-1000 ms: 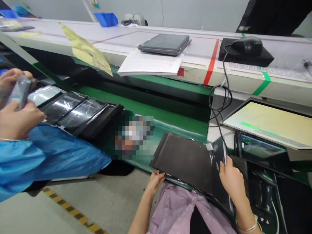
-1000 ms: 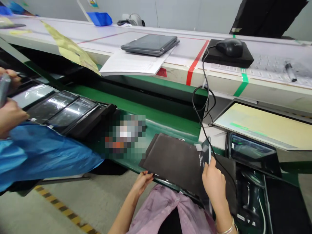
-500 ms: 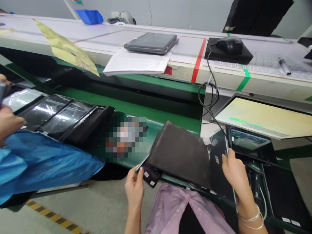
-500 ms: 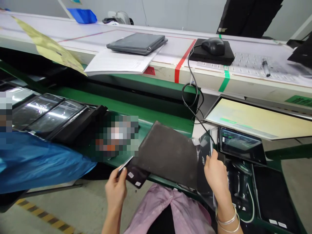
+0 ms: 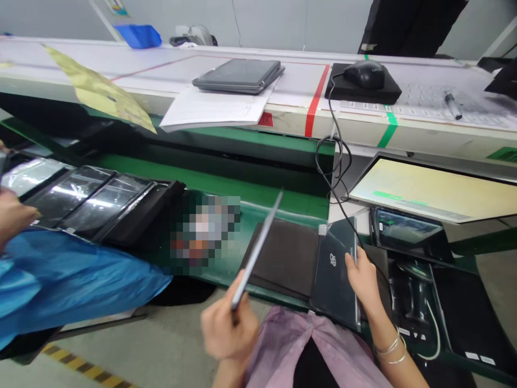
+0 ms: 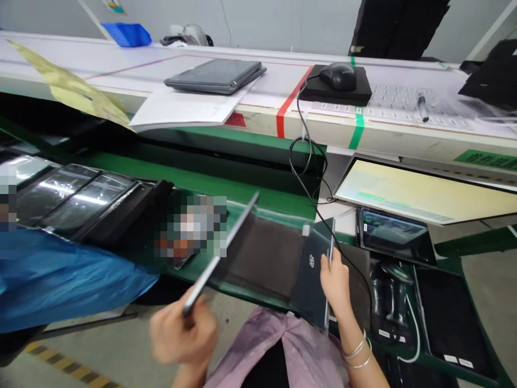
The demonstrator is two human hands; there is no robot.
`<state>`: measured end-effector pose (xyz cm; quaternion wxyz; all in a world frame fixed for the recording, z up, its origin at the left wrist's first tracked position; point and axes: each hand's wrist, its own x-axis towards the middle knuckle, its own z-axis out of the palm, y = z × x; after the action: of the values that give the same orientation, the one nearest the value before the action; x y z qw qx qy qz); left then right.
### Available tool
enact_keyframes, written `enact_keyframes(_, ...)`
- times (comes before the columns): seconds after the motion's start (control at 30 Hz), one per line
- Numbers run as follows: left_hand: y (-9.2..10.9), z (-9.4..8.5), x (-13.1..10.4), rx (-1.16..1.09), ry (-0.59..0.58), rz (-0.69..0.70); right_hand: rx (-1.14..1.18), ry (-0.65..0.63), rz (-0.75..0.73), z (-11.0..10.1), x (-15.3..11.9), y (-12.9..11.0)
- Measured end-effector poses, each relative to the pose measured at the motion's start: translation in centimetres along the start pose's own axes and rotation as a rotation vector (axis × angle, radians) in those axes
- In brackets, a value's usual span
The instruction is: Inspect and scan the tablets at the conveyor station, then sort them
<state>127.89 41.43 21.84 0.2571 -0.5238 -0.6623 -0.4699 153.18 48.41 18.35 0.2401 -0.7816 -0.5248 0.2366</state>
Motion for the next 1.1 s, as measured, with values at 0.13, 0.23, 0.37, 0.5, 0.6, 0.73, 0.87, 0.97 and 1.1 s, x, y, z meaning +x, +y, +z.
enact_keyframes(0.13, 3.6, 4.0, -3.3, -0.350, -0.191, 0.024, 0.125, -0.028, -0.026, 1.6, 0.0, -1.5)
enact_keyframes(0.23, 4.0, 5.5, -6.4, -0.662, -0.365, 0.251, 0.260, -0.066, -0.024, 2.8, -0.1, -1.8)
enact_keyframes(0.37, 3.4, 5.5, -9.2, -0.935, -0.568, 0.570, 0.474, -0.082, 0.061, 4.5, -0.6, -0.8)
enact_keyframes(0.5, 2.5, 5.1, -8.8, -1.067, -0.945, 0.491, 0.698, -0.138, 0.162, 5.3, -0.9, 0.3)
enact_keyframes(0.6, 0.9, 6.0, -7.0, -0.942, -1.137, 0.088, 0.942, -0.194, 0.186, 4.5, -1.2, -0.1)
enact_keyframes(0.73, -1.5, 8.1, -3.6, -0.723, -1.094, -0.625, 1.108, -0.301, 0.154, 1.8, -2.0, -2.2)
enact_keyframes(0.87, -1.6, 5.6, 0.6, -0.990, -1.077, -0.664, 1.232, -0.456, 0.031, -1.1, -3.1, -5.3)
enact_keyframes(0.97, -0.6, 1.0, 3.1, -0.924, -0.914, -0.534, 1.254, -0.455, -0.078, -3.0, -4.1, -7.0)
enact_keyframes(1.1, 0.8, -3.5, 5.0, -0.765, -0.815, -0.260, 1.190, -0.246, -0.185, -5.4, -5.0, -6.3)
